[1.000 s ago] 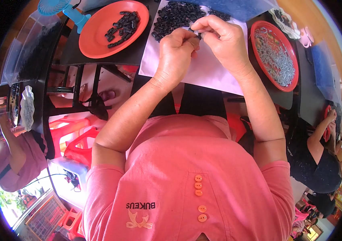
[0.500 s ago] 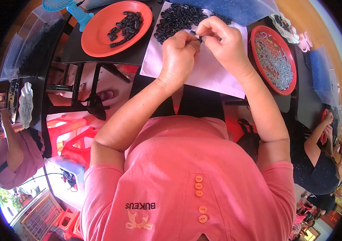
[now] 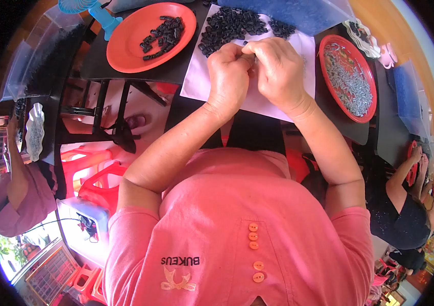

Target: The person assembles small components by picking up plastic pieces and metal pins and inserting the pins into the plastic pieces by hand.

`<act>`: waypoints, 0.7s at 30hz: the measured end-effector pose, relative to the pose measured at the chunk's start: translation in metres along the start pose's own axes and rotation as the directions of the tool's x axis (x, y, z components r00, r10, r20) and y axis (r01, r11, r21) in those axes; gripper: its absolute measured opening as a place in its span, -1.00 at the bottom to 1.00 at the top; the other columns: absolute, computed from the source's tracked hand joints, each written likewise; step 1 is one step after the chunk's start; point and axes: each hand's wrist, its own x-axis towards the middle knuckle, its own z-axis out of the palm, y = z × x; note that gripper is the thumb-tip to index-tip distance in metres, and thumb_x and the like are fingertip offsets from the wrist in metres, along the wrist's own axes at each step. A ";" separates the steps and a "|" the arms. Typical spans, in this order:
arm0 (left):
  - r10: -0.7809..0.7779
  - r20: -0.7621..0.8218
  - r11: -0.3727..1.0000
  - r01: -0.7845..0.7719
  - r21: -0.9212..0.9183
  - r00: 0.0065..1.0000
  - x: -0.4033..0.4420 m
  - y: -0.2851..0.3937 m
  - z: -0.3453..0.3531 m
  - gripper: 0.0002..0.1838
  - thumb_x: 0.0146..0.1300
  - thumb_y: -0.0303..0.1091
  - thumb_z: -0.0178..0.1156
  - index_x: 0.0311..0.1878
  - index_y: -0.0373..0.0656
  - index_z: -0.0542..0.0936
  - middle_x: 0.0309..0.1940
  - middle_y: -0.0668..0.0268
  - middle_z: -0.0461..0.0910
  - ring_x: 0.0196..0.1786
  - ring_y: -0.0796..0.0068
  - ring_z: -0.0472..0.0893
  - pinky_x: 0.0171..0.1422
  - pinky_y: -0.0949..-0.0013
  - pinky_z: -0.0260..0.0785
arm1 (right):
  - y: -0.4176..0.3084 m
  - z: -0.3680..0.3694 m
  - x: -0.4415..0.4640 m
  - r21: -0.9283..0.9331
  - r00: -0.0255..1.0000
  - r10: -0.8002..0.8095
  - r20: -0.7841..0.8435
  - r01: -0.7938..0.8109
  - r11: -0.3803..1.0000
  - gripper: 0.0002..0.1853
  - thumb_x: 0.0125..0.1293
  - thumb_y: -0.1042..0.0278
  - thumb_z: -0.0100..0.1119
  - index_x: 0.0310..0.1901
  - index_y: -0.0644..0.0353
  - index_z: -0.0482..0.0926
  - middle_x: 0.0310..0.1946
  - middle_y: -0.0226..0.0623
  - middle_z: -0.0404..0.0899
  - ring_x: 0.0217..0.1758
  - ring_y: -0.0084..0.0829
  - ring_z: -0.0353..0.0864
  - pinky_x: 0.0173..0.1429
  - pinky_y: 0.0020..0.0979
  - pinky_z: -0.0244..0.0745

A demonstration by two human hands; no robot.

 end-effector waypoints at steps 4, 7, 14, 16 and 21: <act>-0.022 -0.063 0.996 0.016 -0.085 0.998 -0.003 0.003 0.002 -0.92 0.15 -0.58 0.16 -0.42 -0.40 0.57 -0.53 0.26 0.57 -0.47 0.56 0.49 -0.42 0.44 0.35 | -0.006 0.004 0.001 -0.020 0.998 0.004 -0.062 -0.005 1.000 -0.62 -0.14 0.69 0.22 -0.19 0.17 0.57 -0.35 -0.30 0.63 -0.25 -0.17 0.61 -0.15 -0.23 0.48; -0.066 -0.079 0.986 0.053 -0.160 0.995 -0.004 0.005 0.004 -0.92 0.15 -0.58 0.14 -0.42 -0.40 0.57 -0.51 0.26 0.56 -0.46 0.55 0.49 -0.42 0.44 0.34 | -0.006 0.007 0.001 -0.022 0.997 -0.013 -0.075 0.011 1.000 -0.60 -0.17 0.66 0.26 -0.18 0.17 0.57 -0.37 -0.31 0.61 -0.27 -0.19 0.60 -0.16 -0.25 0.48; -0.143 -0.008 0.952 0.135 -0.275 0.990 -0.009 0.001 0.013 -0.85 0.22 -0.58 0.10 -0.19 -0.36 0.62 -0.31 0.30 0.61 -0.31 0.55 0.55 -0.24 0.50 0.40 | -0.003 0.004 0.001 -0.042 0.997 -0.041 -0.058 0.038 0.998 -0.66 -0.10 0.49 0.26 -0.18 0.14 0.56 -0.35 -0.32 0.57 -0.21 -0.21 0.56 -0.11 -0.23 0.46; -0.204 0.070 0.966 0.212 -0.146 0.977 -0.006 0.011 0.007 -0.84 0.24 -0.57 0.07 -0.19 -0.35 0.62 -0.31 0.28 0.62 -0.29 0.53 0.56 -0.21 0.48 0.41 | 0.004 0.003 -0.002 -0.034 0.997 -0.053 -0.057 0.051 0.998 -0.67 -0.10 0.48 0.26 -0.19 0.14 0.56 -0.36 -0.33 0.56 -0.21 -0.22 0.55 -0.12 -0.23 0.45; -0.225 -0.006 0.941 0.215 -0.260 0.974 -0.004 0.009 0.010 -0.82 0.20 -0.61 -0.02 -0.39 -0.42 0.59 -0.45 0.27 0.57 -0.42 0.54 0.49 -0.37 0.43 0.35 | -0.005 0.004 -0.003 -0.037 0.996 -0.066 -0.068 0.063 0.997 -0.67 -0.12 0.45 0.26 -0.21 0.13 0.58 -0.37 -0.36 0.55 -0.25 -0.25 0.52 -0.13 -0.26 0.45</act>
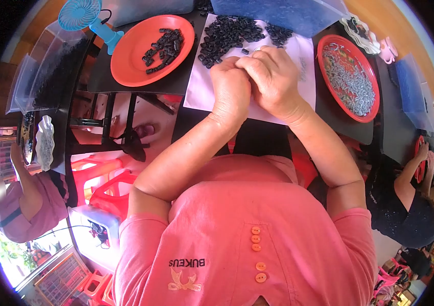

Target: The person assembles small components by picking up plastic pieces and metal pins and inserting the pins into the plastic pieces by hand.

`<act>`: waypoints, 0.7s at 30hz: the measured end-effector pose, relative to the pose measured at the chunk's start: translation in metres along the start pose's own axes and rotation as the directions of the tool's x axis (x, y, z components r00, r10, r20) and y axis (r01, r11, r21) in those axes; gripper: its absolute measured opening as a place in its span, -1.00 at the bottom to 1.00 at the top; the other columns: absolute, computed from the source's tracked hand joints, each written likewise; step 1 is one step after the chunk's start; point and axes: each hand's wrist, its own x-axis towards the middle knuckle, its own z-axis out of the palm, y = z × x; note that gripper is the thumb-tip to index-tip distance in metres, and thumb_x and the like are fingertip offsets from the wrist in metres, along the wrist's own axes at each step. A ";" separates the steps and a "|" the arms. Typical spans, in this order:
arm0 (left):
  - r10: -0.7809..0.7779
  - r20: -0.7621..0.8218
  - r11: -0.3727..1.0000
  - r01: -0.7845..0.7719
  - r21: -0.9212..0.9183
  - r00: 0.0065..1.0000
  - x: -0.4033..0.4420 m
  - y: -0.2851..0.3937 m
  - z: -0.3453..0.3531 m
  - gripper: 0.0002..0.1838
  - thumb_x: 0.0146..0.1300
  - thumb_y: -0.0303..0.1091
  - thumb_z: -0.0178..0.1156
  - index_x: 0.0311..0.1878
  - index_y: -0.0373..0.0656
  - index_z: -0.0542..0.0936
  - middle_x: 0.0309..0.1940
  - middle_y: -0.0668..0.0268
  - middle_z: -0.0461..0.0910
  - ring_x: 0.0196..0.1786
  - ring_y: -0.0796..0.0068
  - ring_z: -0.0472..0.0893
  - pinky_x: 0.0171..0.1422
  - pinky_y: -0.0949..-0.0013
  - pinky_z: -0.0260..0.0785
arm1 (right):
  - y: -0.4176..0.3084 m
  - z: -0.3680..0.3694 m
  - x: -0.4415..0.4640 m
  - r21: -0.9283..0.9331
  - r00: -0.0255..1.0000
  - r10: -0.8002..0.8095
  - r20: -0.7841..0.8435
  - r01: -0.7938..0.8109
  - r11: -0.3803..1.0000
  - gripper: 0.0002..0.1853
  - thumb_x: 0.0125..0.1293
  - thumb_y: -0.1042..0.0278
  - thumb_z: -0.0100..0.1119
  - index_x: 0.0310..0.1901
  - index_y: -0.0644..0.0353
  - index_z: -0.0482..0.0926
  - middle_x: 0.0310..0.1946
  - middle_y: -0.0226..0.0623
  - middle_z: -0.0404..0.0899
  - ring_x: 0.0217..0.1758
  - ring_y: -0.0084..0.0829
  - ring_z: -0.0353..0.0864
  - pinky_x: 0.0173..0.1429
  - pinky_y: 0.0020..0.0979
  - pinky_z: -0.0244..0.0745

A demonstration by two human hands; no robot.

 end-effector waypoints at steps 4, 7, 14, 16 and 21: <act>-0.011 -0.032 0.997 0.008 -0.082 0.999 -0.005 0.000 0.003 -0.78 0.23 -0.59 -0.06 -0.38 -0.42 0.59 -0.46 0.28 0.56 -0.42 0.55 0.48 -0.38 0.42 0.34 | -0.003 0.000 -0.003 -0.009 1.000 -0.009 -0.010 0.009 1.000 -0.66 -0.15 0.44 0.26 -0.21 0.10 0.58 -0.39 -0.40 0.53 -0.30 -0.27 0.51 -0.16 -0.27 0.44; 0.022 0.030 0.999 -0.023 0.026 0.999 -0.004 0.003 -0.004 -0.81 0.24 -0.57 0.00 -0.32 -0.41 0.61 -0.42 0.26 0.59 -0.39 0.52 0.52 -0.34 0.43 0.38 | -0.003 -0.002 -0.001 0.087 0.999 0.043 -0.027 -0.040 0.995 -0.62 -0.11 0.48 0.26 -0.14 0.10 0.59 -0.38 -0.36 0.54 -0.32 -0.23 0.52 -0.17 -0.23 0.45; 0.268 -0.029 0.900 -0.240 0.363 0.963 0.024 0.070 -0.054 -0.83 0.29 -0.50 0.17 -0.18 -0.44 0.62 -0.40 0.10 0.67 -0.49 0.37 0.65 -0.45 0.46 0.46 | 0.041 -0.003 0.028 0.056 0.933 0.321 0.165 -0.333 0.941 -0.66 0.04 0.54 0.16 -0.09 0.11 0.63 -0.16 -0.18 0.68 -0.11 -0.10 0.66 -0.04 -0.13 0.53; 0.374 -0.062 0.837 -0.308 0.452 0.925 0.047 0.081 -0.072 -0.84 0.22 -0.52 0.23 -0.19 -0.42 0.63 -0.43 0.13 0.67 -0.50 0.43 0.63 -0.44 0.45 0.45 | 0.071 0.017 0.028 -0.170 0.917 0.301 0.263 -0.263 0.950 -0.69 0.07 0.55 0.18 -0.10 0.11 0.65 -0.15 -0.23 0.67 -0.06 -0.15 0.66 -0.01 -0.15 0.53; 0.717 0.165 0.320 -0.531 0.785 0.677 0.066 0.080 -0.096 -0.86 0.22 -0.51 0.28 -0.19 -0.37 0.66 -0.43 0.28 0.68 -0.37 0.51 0.63 -0.23 0.47 0.45 | 0.086 0.046 0.024 -0.434 0.823 0.318 0.470 -0.099 0.896 -0.75 0.08 0.51 0.24 -0.16 0.06 0.67 -0.20 -0.30 0.66 -0.06 -0.18 0.64 0.02 -0.14 0.49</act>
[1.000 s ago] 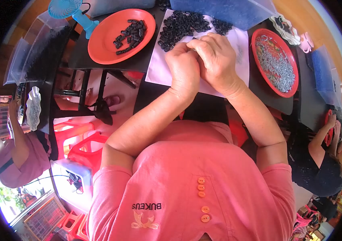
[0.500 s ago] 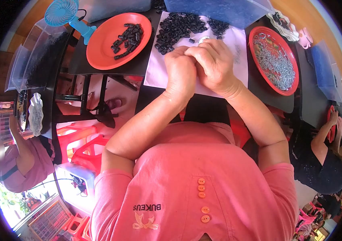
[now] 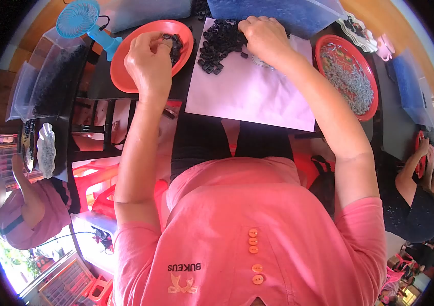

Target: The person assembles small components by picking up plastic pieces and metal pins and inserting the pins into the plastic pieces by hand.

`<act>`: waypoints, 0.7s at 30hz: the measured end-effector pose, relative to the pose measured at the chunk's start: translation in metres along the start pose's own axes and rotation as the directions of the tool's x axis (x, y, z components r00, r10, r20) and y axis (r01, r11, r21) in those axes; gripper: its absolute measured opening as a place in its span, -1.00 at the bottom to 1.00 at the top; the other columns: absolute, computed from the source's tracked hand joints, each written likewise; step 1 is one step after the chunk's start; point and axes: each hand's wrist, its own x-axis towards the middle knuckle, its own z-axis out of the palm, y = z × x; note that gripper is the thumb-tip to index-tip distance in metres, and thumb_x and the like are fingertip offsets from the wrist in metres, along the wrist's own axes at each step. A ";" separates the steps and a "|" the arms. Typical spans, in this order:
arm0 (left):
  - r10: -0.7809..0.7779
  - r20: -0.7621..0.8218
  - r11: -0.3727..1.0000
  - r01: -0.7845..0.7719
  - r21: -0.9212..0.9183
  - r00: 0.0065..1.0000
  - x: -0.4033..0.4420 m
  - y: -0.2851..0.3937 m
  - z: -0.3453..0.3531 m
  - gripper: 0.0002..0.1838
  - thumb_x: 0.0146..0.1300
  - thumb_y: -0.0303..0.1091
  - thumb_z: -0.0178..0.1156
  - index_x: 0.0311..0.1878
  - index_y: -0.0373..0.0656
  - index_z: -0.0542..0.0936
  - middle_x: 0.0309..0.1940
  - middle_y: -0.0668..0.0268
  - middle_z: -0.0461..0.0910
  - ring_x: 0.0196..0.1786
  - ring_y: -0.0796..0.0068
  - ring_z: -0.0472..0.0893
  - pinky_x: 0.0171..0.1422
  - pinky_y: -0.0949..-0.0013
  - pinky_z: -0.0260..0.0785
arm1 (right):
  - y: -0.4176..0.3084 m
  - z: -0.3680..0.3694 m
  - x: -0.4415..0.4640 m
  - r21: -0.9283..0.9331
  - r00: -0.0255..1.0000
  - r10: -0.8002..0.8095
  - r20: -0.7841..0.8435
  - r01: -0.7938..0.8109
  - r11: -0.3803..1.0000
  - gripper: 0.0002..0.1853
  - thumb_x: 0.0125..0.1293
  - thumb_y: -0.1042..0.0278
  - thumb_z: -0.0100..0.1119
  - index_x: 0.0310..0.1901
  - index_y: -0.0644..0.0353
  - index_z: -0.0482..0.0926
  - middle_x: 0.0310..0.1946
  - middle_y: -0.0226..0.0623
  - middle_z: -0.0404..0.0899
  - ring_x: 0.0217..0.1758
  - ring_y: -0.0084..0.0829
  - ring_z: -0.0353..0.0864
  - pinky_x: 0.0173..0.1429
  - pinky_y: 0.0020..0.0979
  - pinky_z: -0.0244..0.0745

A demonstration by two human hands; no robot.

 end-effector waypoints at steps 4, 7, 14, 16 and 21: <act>0.015 0.038 0.961 -0.004 -0.275 0.999 -0.025 0.018 -0.003 -0.85 0.29 -0.47 0.26 -0.16 -0.35 0.69 -0.35 0.24 0.69 -0.38 0.59 0.60 -0.36 0.54 0.38 | -0.005 -0.006 -0.013 0.131 0.998 -0.036 -0.048 0.042 0.991 -0.77 0.09 0.52 0.24 -0.19 0.08 0.67 -0.21 -0.28 0.66 -0.10 -0.17 0.63 -0.01 -0.14 0.50; -0.199 0.324 0.757 0.355 -0.549 0.925 -0.028 0.062 -0.024 -0.84 0.32 -0.51 0.20 -0.10 -0.35 0.67 -0.29 0.17 0.69 -0.43 0.49 0.61 -0.35 0.50 0.39 | 0.001 -0.016 -0.020 0.267 0.987 0.016 -0.161 0.028 0.963 -0.78 0.06 0.52 0.19 -0.23 0.10 0.68 -0.25 -0.27 0.67 -0.20 -0.17 0.66 -0.10 -0.14 0.52; 0.384 0.523 0.262 0.453 -0.852 0.761 0.002 0.148 -0.060 -0.64 0.26 -0.48 0.20 0.11 -0.40 0.51 -0.22 0.05 0.65 -0.45 0.44 0.59 -0.41 0.51 0.38 | 0.008 -0.055 -0.051 0.746 0.922 0.315 -0.227 -0.043 0.664 -0.81 0.21 0.54 0.24 -0.13 0.20 0.67 -0.33 -0.36 0.72 -0.32 -0.56 0.69 -0.23 -0.51 0.51; 0.403 0.555 0.298 0.469 -0.831 0.727 0.010 0.155 -0.056 -0.59 0.24 -0.46 0.22 0.14 -0.40 0.47 -0.21 0.04 0.63 -0.45 0.44 0.59 -0.41 0.51 0.38 | 0.007 -0.057 -0.063 0.792 0.897 0.387 -0.214 -0.072 0.606 -0.85 0.18 0.53 0.28 -0.19 0.20 0.69 -0.38 -0.32 0.72 -0.35 -0.59 0.69 -0.27 -0.49 0.51; 0.396 0.576 0.335 0.471 -0.816 0.715 -0.001 0.151 -0.072 -0.46 0.20 -0.41 0.27 0.21 -0.41 0.37 -0.19 0.00 0.60 -0.46 0.43 0.57 -0.41 0.50 0.39 | 0.006 -0.071 -0.086 0.739 0.871 0.414 -0.264 -0.093 0.667 -0.88 0.19 0.58 0.26 -0.23 0.23 0.68 -0.38 -0.26 0.72 -0.37 -0.52 0.70 -0.27 -0.47 0.52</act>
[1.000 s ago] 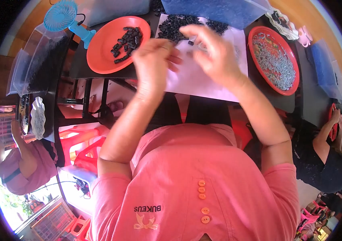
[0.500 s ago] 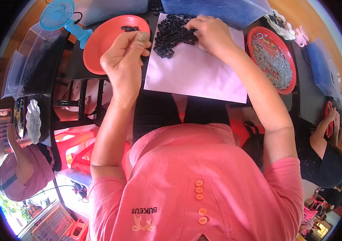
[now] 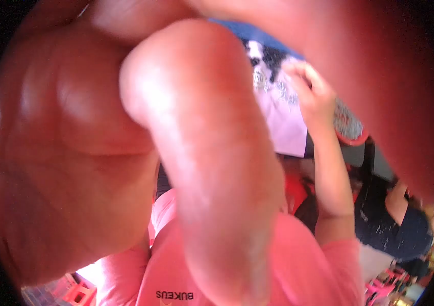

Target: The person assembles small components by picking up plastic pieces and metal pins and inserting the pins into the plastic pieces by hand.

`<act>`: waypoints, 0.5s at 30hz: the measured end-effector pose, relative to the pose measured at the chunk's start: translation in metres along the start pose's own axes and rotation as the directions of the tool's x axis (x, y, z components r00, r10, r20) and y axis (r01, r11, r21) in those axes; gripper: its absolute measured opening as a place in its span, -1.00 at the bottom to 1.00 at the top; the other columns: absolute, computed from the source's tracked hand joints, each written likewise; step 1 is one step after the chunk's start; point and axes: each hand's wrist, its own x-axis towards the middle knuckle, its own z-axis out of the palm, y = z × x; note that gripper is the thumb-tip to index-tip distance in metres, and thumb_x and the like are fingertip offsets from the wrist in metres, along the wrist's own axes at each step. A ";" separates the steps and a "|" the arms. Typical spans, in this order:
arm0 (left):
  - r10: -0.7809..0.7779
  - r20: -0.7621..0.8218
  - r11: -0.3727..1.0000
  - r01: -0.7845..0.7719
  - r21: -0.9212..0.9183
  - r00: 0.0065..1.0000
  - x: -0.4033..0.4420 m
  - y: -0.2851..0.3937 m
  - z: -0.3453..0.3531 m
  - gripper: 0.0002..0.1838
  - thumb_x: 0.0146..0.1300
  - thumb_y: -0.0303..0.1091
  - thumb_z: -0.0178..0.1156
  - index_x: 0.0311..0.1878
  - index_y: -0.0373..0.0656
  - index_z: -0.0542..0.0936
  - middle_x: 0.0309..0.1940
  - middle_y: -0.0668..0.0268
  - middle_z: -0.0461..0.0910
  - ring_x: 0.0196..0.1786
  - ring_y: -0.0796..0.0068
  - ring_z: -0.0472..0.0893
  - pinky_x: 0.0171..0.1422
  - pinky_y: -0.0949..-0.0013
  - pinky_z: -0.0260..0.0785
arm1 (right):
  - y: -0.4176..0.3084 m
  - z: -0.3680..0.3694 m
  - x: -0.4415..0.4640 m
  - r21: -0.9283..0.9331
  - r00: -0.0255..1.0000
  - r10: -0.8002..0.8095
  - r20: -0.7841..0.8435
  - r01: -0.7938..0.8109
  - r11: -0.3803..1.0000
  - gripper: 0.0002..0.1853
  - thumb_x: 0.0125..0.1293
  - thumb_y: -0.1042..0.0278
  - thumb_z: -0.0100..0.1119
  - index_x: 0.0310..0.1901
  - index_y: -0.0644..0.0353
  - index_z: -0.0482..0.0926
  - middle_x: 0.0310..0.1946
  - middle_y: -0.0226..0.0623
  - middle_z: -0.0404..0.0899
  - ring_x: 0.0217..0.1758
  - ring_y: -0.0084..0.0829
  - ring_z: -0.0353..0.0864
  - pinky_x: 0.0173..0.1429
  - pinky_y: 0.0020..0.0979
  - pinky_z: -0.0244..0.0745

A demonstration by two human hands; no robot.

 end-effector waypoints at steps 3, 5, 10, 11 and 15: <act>-0.020 -0.100 0.999 0.024 0.039 0.995 -0.024 0.011 0.002 -0.37 0.17 -0.38 0.30 0.26 -0.42 0.31 -0.18 -0.01 0.59 -0.46 0.43 0.56 -0.42 0.50 0.39 | 0.002 -0.009 -0.005 -0.047 0.995 0.048 0.082 -0.044 0.998 -0.88 0.17 0.62 0.23 -0.27 0.22 0.66 -0.37 -0.24 0.70 -0.35 -0.41 0.71 -0.26 -0.43 0.53; -0.029 -0.169 0.997 0.041 0.071 0.985 -0.035 0.019 0.000 -0.31 0.15 -0.36 0.32 0.29 -0.42 0.27 -0.17 -0.03 0.57 -0.46 0.43 0.55 -0.42 0.50 0.39 | 0.009 -0.005 -0.011 -0.048 0.993 -0.001 0.116 0.006 0.999 -0.88 0.15 0.63 0.21 -0.30 0.22 0.64 -0.39 -0.23 0.68 -0.34 -0.33 0.70 -0.24 -0.39 0.54; -0.021 -0.247 0.989 0.055 0.134 0.969 -0.049 0.049 -0.007 -0.17 0.10 -0.31 0.36 0.36 -0.44 0.17 -0.16 -0.06 0.54 -0.47 0.42 0.54 -0.42 0.50 0.40 | 0.020 -0.003 -0.022 -0.366 0.958 -0.224 0.179 0.276 0.889 -0.83 0.09 0.54 0.18 -0.26 0.12 0.65 -0.38 -0.31 0.61 -0.23 -0.24 0.62 -0.12 -0.21 0.45; -0.017 -0.253 0.988 0.054 0.142 0.967 -0.048 0.056 -0.006 -0.14 0.09 -0.30 0.37 0.37 -0.44 0.15 -0.15 -0.06 0.54 -0.47 0.42 0.53 -0.42 0.50 0.40 | 0.023 -0.002 -0.028 -0.439 0.958 -0.139 0.252 0.241 0.866 -0.79 0.08 0.47 0.18 -0.22 0.06 0.66 -0.32 -0.32 0.56 -0.18 -0.24 0.56 -0.11 -0.20 0.37; -0.025 -0.251 0.982 0.071 0.177 0.968 -0.030 0.074 0.005 -0.02 0.05 -0.26 0.41 0.43 -0.45 0.07 -0.14 -0.09 0.51 -0.47 0.41 0.52 -0.43 0.49 0.40 | 0.014 -0.001 -0.030 -0.577 0.911 -0.248 0.328 0.402 0.711 -0.78 0.11 0.42 0.17 -0.19 0.04 0.69 -0.21 -0.26 0.52 -0.09 -0.19 0.51 -0.04 -0.16 0.33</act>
